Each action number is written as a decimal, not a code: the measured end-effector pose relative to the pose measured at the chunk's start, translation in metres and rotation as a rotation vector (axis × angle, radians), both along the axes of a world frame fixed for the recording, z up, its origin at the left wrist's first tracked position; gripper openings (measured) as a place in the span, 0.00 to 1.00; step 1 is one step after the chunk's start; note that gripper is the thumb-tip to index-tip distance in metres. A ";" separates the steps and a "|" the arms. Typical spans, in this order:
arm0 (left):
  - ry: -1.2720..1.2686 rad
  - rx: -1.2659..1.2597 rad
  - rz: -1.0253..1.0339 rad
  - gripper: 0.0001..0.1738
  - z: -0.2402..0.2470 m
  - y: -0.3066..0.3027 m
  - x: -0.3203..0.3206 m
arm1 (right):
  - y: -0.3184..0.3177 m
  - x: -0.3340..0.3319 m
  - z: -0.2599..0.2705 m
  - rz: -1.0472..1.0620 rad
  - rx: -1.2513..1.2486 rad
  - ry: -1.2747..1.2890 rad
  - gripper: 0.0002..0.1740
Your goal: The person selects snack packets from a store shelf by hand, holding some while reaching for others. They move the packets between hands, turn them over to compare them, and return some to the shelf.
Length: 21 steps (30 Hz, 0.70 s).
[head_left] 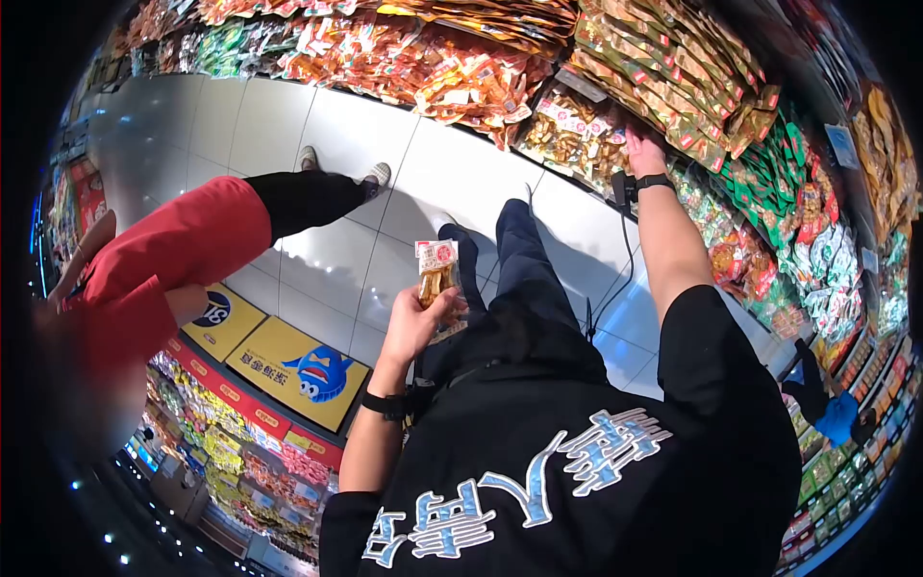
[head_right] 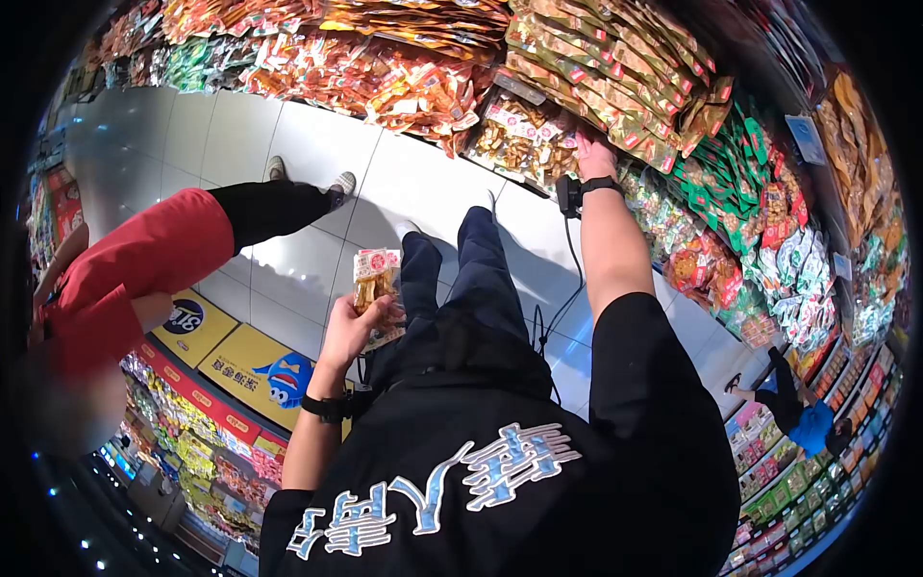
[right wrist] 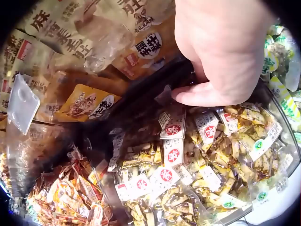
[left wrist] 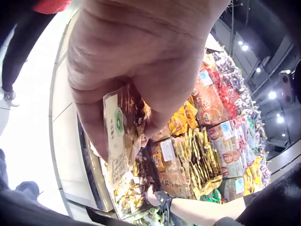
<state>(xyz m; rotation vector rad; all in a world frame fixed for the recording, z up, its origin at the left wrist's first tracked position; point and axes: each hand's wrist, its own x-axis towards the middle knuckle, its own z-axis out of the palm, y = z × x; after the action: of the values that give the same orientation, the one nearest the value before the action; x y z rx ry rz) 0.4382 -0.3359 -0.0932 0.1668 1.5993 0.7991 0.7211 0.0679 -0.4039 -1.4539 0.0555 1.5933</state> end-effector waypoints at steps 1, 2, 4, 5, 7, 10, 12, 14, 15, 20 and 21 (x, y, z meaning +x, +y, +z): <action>-0.003 -0.003 0.009 0.15 0.002 0.000 0.001 | 0.001 0.002 -0.005 -0.041 0.001 0.049 0.22; -0.006 -0.003 0.015 0.15 0.004 0.001 0.003 | 0.000 0.005 -0.009 -0.036 -0.031 0.046 0.21; -0.015 0.017 0.011 0.15 0.005 0.005 0.003 | -0.003 0.008 -0.002 -0.034 -0.085 0.041 0.19; -0.021 0.033 0.004 0.15 0.005 0.006 0.002 | -0.009 0.013 -0.004 0.029 -0.023 0.055 0.20; -0.027 0.067 -0.020 0.15 0.004 0.009 0.001 | -0.020 0.016 0.004 0.006 -0.074 0.082 0.23; -0.031 0.112 -0.072 0.14 0.004 0.013 -0.002 | -0.048 0.017 0.023 0.116 -0.031 0.040 0.25; -0.042 0.131 -0.108 0.14 0.004 0.015 -0.004 | -0.068 0.015 0.043 0.201 -0.048 0.016 0.23; -0.041 0.174 -0.156 0.15 0.005 0.016 -0.007 | -0.093 0.008 0.058 0.347 -0.055 -0.113 0.24; -0.041 0.195 -0.181 0.15 0.006 0.016 -0.009 | -0.107 0.002 0.071 0.453 -0.043 -0.159 0.25; -0.073 0.277 -0.272 0.15 0.008 0.009 -0.025 | -0.177 -0.040 0.165 1.034 0.217 -0.169 0.17; -0.091 0.295 -0.291 0.15 0.008 0.006 -0.029 | -0.191 -0.048 0.177 1.117 0.249 -0.173 0.16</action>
<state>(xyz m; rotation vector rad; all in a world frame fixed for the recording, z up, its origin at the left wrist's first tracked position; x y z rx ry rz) 0.4094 -0.3300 -0.0852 0.5543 1.3269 0.7978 0.6735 -0.1234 -0.2273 -1.4770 -1.1946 2.1823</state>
